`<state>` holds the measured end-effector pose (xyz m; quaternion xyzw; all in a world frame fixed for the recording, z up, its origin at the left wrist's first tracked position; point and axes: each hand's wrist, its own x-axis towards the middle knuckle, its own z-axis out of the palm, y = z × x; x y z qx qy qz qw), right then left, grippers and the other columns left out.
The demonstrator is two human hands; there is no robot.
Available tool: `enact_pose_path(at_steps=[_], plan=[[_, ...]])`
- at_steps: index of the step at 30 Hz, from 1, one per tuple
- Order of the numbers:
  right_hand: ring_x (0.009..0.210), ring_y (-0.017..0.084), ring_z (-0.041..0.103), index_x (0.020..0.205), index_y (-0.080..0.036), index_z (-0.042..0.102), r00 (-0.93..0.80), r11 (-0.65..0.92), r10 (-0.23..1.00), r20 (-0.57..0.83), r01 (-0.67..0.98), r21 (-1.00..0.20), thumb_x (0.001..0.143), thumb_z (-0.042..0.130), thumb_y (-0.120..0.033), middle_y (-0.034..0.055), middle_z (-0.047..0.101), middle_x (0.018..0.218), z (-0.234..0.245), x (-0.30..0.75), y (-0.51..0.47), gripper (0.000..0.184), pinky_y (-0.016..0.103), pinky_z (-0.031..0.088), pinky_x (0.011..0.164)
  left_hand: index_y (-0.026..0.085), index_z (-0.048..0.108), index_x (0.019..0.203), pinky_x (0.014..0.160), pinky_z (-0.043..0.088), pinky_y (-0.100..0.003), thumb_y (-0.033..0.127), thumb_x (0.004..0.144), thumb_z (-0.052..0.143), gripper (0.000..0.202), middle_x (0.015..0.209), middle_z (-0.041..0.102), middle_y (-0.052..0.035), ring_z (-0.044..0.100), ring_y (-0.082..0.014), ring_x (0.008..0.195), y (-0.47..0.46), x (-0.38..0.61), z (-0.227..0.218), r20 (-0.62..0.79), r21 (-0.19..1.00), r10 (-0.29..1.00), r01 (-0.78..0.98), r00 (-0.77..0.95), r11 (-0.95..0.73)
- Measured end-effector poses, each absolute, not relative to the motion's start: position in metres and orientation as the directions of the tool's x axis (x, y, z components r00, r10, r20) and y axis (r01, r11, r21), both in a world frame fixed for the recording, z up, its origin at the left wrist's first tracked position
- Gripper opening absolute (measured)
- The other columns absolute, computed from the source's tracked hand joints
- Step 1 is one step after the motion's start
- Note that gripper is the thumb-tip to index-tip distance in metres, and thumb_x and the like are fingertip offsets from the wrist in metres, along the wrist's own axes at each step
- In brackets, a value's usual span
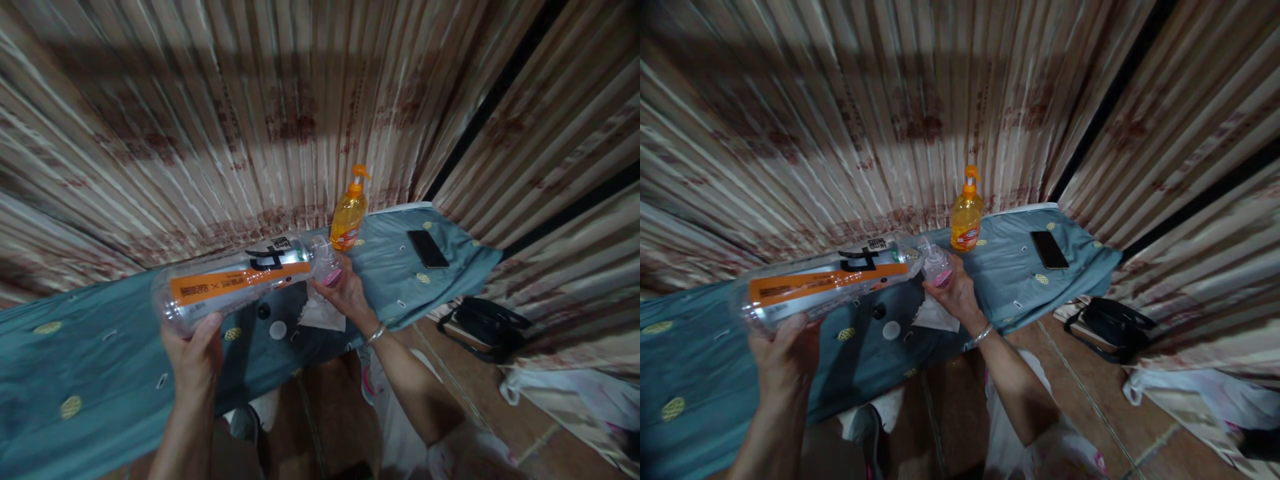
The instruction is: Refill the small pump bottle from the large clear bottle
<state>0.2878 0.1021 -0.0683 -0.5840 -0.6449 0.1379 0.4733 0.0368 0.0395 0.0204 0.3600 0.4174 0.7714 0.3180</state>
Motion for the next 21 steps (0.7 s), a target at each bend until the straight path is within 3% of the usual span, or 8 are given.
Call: enact_pose_path(at_steps=[11,21], plan=[[0.115,0.033,0.076,0.143,-0.014,0.051,0.133,0.278,0.889,0.439,0.605,-0.746,0.075,0.088,-0.040,0.0190,0.072,0.131,-0.0683,0.2876,0.1018,0.081,0.045,0.064,0.098,0.031,0.079,0.099,0.087,0.061,-0.036,0.024,0.047,0.093,0.054,0.086,0.076,0.0034,0.070,-0.0195,0.086,0.0381,0.0390,0.0259,0.247,0.880,0.805,-0.224,-0.539,-0.420],[0.114,0.032,0.076,0.141,-0.016,0.051,0.136,0.291,0.875,0.464,0.618,-0.730,0.076,0.089,-0.043,0.0179,0.073,0.130,-0.0702,0.2879,0.1024,0.080,0.044,0.065,0.096,0.035,0.079,0.103,0.091,0.062,-0.043,0.044,0.049,0.100,0.059,0.098,0.077,-0.0005,0.072,-0.0258,0.099,0.0364,0.0398,0.0247,0.269,0.888,0.804,-0.187,-0.531,-0.421]])
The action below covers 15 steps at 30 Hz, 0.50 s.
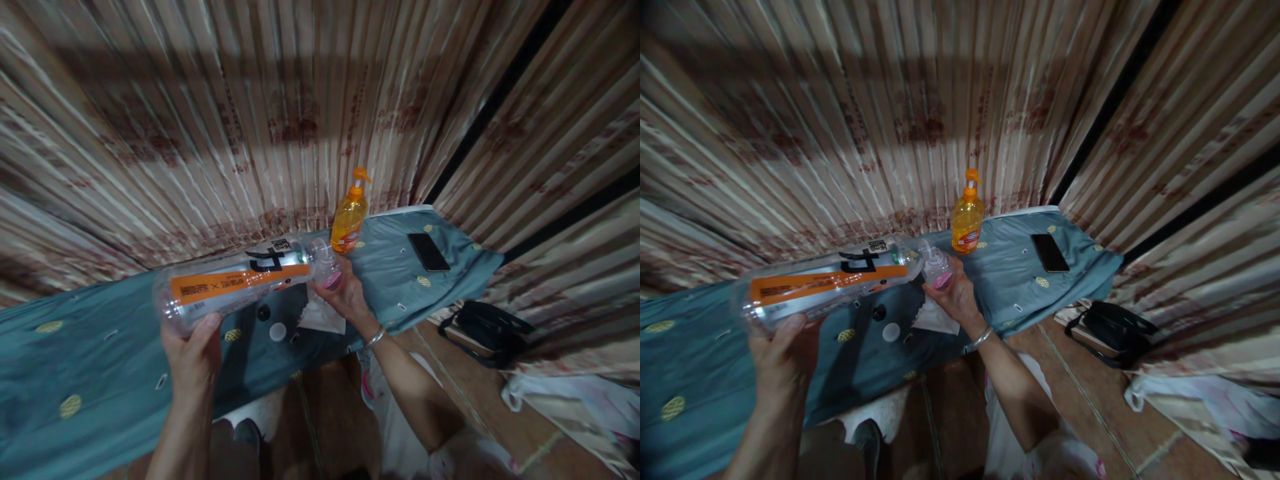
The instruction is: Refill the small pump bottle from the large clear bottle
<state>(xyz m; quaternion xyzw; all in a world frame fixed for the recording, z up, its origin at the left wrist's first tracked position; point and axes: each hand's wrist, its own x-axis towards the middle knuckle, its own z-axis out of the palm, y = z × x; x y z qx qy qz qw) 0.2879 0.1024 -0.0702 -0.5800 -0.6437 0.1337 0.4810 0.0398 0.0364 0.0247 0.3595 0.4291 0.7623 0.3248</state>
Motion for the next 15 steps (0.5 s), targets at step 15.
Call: enact_pose_path(at_steps=[15], plan=[[0.114,0.033,0.076,0.141,-0.017,0.051,0.123,0.314,0.866,0.485,0.620,-0.719,0.077,0.087,-0.047,0.0186,0.072,0.133,-0.0711,0.2877,0.1025,0.079,0.046,0.066,0.094,0.030,0.077,0.107,0.089,0.060,-0.035,0.025,0.049,0.095,0.061,0.086,0.076,0.0017,0.072,-0.0203,0.089,0.0342,0.0391,0.0253,0.273,0.872,0.787,-0.204,-0.554,-0.445]])
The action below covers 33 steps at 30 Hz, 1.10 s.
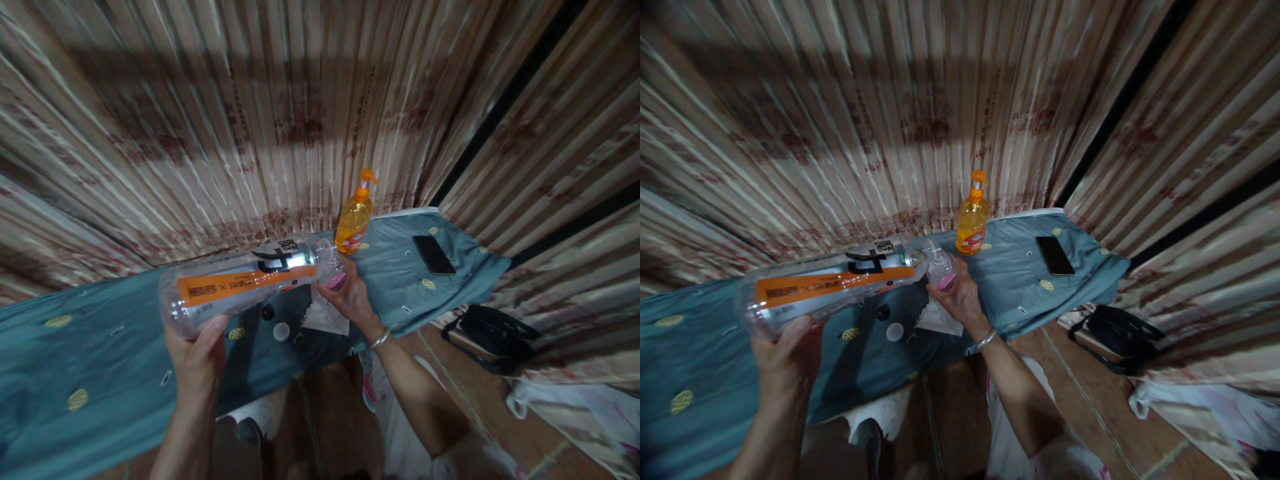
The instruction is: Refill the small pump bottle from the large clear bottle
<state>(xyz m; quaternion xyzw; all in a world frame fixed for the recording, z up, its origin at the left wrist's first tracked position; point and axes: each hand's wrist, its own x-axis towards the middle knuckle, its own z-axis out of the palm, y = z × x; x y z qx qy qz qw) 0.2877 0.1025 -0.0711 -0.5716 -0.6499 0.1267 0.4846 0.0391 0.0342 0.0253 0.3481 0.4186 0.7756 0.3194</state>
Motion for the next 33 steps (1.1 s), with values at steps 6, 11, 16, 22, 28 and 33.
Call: enact_pose_path(at_steps=[6,11,16,22,28,33], plan=[[0.114,0.034,0.076,0.139,-0.018,0.052,0.115,0.307,0.875,0.470,0.619,-0.723,0.079,0.083,-0.054,0.0191,0.072,0.132,-0.0706,0.2887,0.1019,0.077,0.048,0.065,0.095,0.028,0.075,0.112,0.090,0.058,-0.030,0.020,0.048,0.093,0.067,0.096,0.077,0.0026,0.071,-0.0157,0.086,0.0337,0.0397,0.0242,0.249,0.867,0.787,-0.233,-0.564,-0.441],[0.117,0.034,0.074,0.140,-0.018,0.051,0.114,0.316,0.872,0.475,0.610,-0.727,0.079,0.082,-0.052,0.0190,0.070,0.135,-0.0718,0.2887,0.1022,0.076,0.049,0.064,0.097,0.028,0.074,0.118,0.090,0.057,-0.031,0.022,0.050,0.093,0.072,0.090,0.076,0.0025,0.072,-0.0176,0.087,0.0328,0.0397,0.0255,0.267,0.872,0.789,-0.210,-0.554,-0.443],[0.116,0.033,0.075,0.139,-0.016,0.053,0.128,0.312,0.869,0.479,0.609,-0.729,0.078,0.085,-0.049,0.0192,0.072,0.134,-0.0717,0.2886,0.1026,0.077,0.046,0.065,0.096,0.027,0.074,0.120,0.090,0.057,-0.033,0.023,0.048,0.094,0.075,0.083,0.075,0.0031,0.073,-0.0190,0.086,0.0330,0.0406,0.0281,0.262,0.872,0.793,-0.217,-0.550,-0.439],[0.118,0.033,0.075,0.141,-0.018,0.052,0.129,0.301,0.878,0.461,0.600,-0.741,0.076,0.086,-0.045,0.0168,0.071,0.135,-0.0707,0.2883,0.1030,0.077,0.048,0.065,0.098,0.027,0.074,0.119,0.091,0.059,-0.039,0.026,0.051,0.093,0.071,0.080,0.074,0.0020,0.075,-0.0225,0.085,0.0341,0.0400,0.0258,0.290,0.879,0.787,-0.175,-0.545,-0.444],[0.118,0.034,0.075,0.141,-0.018,0.053,0.119,0.330,0.864,0.490,0.600,-0.728,0.078,0.086,-0.046,0.0183,0.070,0.137,-0.0736,0.2889,0.1038,0.077,0.050,0.065,0.099,0.028,0.074,0.121,0.095,0.060,-0.043,0.033,0.048,0.098,0.077,0.085,0.076,0.0006,0.076,-0.0248,0.092,0.0340,0.0402,0.0258,0.279,0.876,0.791,-0.194,-0.544,-0.442],[0.115,0.035,0.076,0.142,-0.015,0.052,0.113,0.343,0.854,0.507,0.610,-0.714,0.079,0.086,-0.049,0.0200,0.071,0.134,-0.0749,0.2898,0.1033,0.079,0.050,0.066,0.095,0.027,0.074,0.120,0.096,0.060,-0.043,0.032,0.048,0.099,0.077,0.085,0.076,0.0006,0.076,-0.0248,0.093,0.0335,0.0409,0.0252,0.265,0.875,0.798,-0.213,-0.541,-0.435]])
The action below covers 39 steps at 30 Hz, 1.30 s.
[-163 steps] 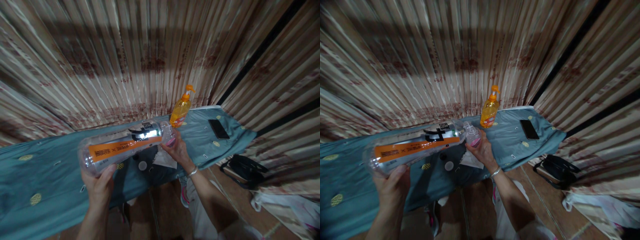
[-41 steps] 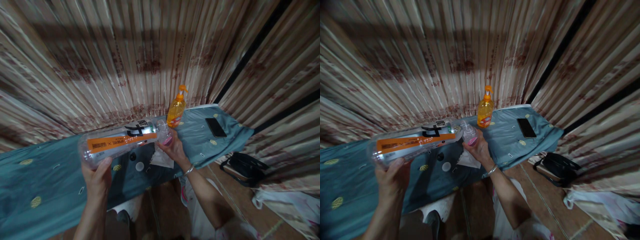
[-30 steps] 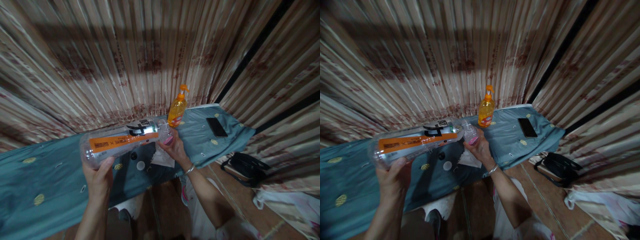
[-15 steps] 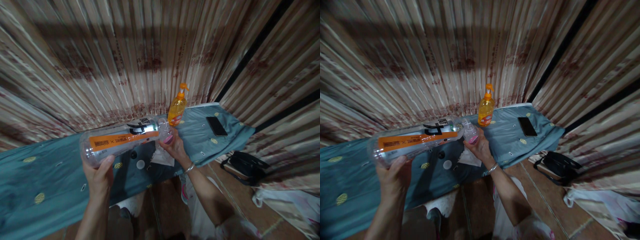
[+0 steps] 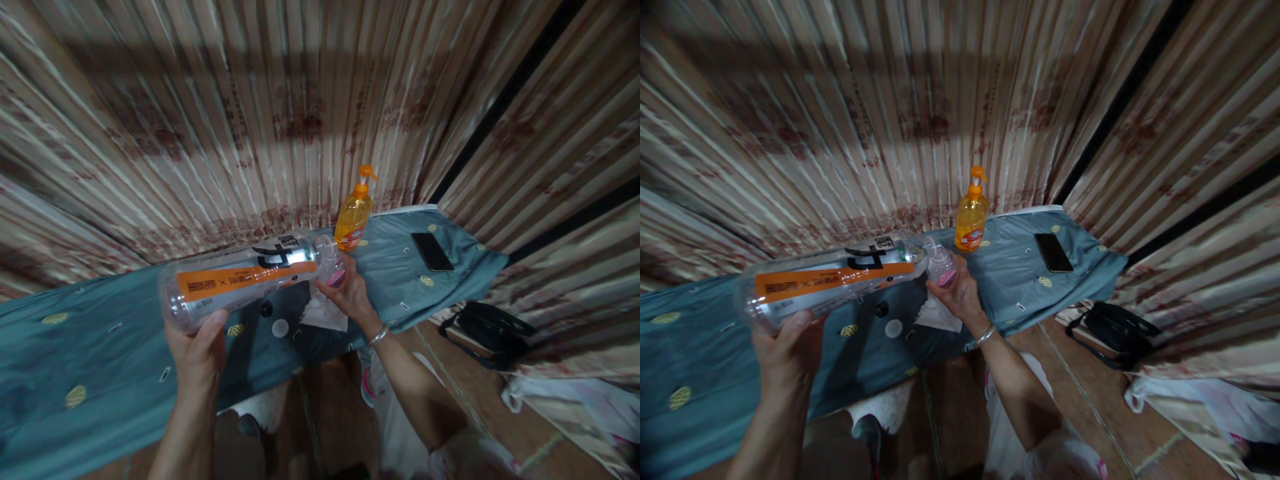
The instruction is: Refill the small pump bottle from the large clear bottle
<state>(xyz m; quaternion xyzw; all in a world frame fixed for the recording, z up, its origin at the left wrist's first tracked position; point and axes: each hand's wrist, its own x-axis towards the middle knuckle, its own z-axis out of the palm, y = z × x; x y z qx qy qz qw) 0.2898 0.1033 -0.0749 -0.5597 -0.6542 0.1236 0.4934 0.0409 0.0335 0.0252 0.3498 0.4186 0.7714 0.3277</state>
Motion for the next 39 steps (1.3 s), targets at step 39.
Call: enact_pose_path(at_steps=[39], plan=[[0.116,0.034,0.076,0.142,-0.016,0.049,0.144,0.314,0.843,0.518,0.651,-0.691,0.079,0.084,-0.055,0.0207,0.072,0.132,-0.0778,0.2880,0.1036,0.082,0.050,0.066,0.095,0.027,0.074,0.117,0.099,0.058,-0.042,0.045,0.046,0.103,0.079,0.110,0.076,-0.0047,0.071,-0.0230,0.095,0.0290,0.0431,0.0201,0.267,0.889,0.779,-0.166,-0.568,-0.426]])
